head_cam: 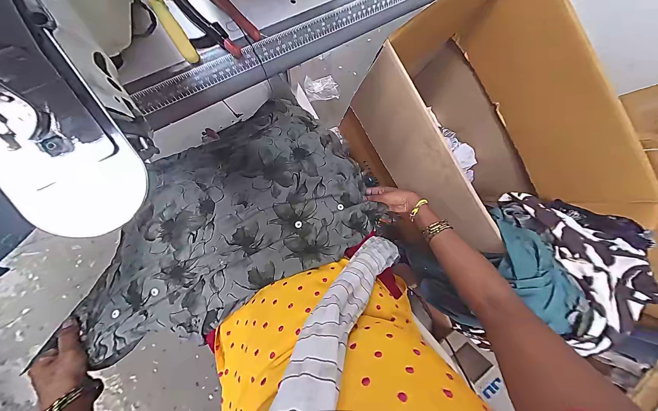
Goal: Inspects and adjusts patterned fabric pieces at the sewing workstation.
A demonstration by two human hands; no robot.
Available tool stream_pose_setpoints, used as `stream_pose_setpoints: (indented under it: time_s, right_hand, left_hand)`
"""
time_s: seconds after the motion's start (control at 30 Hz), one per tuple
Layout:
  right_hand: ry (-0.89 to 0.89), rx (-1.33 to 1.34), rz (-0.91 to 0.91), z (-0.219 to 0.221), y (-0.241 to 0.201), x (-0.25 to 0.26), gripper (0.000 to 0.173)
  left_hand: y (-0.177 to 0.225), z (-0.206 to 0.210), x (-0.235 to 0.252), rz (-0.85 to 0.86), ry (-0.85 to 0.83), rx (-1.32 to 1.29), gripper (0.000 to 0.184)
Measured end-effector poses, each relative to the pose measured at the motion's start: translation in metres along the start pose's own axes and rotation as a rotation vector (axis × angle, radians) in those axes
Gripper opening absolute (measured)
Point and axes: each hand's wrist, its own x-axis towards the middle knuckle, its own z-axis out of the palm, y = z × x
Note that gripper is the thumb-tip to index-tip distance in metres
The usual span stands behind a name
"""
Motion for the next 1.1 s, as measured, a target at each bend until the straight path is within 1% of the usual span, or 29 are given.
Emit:
stream_pose_setpoints:
  time_s: [0.07, 0.13, 0.27, 0.3, 0.33, 0.4, 0.5, 0.6, 0.63, 0.77, 0.83, 0.9, 0.97, 1.03, 1.1]
  right_hand:
    - [-0.003, 0.146, -0.027, -0.004, 0.011, 0.005, 0.016]
    - [0.010, 0.235, -0.109, -0.007, 0.014, 0.002, 0.014]
    - [0.179, 0.065, -0.280, -0.006, -0.017, -0.043, 0.016]
    - [0.195, 0.036, -0.295, -0.012, -0.021, -0.047, 0.014]
    - [0.173, 0.004, -0.279, -0.020, -0.028, -0.046, 0.013]
    - [0.085, -0.029, -0.210, -0.037, -0.034, -0.032, 0.017]
    - [0.017, -0.065, -0.102, -0.044, -0.036, -0.028, 0.020]
    - [-0.018, -0.063, 0.014, -0.046, -0.045, -0.026, 0.013]
    - [-0.026, -0.044, 0.036, -0.047, -0.046, -0.026, 0.012]
    - [-0.014, 0.000, 0.029, -0.051, -0.048, -0.036, 0.013]
    - [0.003, -0.004, -0.046, -0.053, -0.042, -0.045, 0.014]
    - [0.097, -0.050, -0.148, -0.035, -0.049, -0.071, 0.012]
    - [0.198, -0.082, -0.244, -0.019, -0.058, -0.087, 0.012]
    - [0.259, -0.025, -0.404, -0.011, -0.066, -0.089, 0.019]
    - [0.257, 0.005, -0.599, -0.008, -0.078, -0.087, 0.031]
  left_hand:
    - [-0.002, 0.001, -0.001, -0.003, -0.008, 0.006, 0.052]
    - [-0.007, 0.001, 0.002, 0.002, -0.010, 0.001, 0.053]
    - [-0.009, 0.000, 0.008, 0.003, -0.004, 0.009, 0.052]
    - [-0.008, -0.001, 0.009, 0.010, 0.000, 0.008, 0.052]
    - [-0.007, -0.002, 0.010, 0.013, 0.004, 0.015, 0.051]
    - [-0.006, -0.004, 0.011, -0.001, 0.004, 0.045, 0.054]
    - [-0.009, -0.005, 0.012, -0.016, 0.003, 0.074, 0.059]
    - [-0.011, -0.006, 0.009, -0.027, 0.000, 0.038, 0.061]
    - [-0.008, -0.007, 0.006, -0.035, -0.004, 0.027, 0.061]
    - [-0.001, -0.007, 0.003, -0.044, 0.005, 0.024, 0.060]
    - [0.009, -0.007, -0.003, -0.050, 0.000, 0.021, 0.060]
    - [0.008, -0.007, -0.001, -0.047, 0.020, 0.023, 0.061]
    - [0.005, -0.009, 0.001, -0.047, 0.067, -0.051, 0.063]
    - [0.013, -0.008, -0.001, -0.054, 0.165, -0.158, 0.060]
    - [0.022, -0.006, 0.002, 0.009, 0.271, -0.307, 0.053]
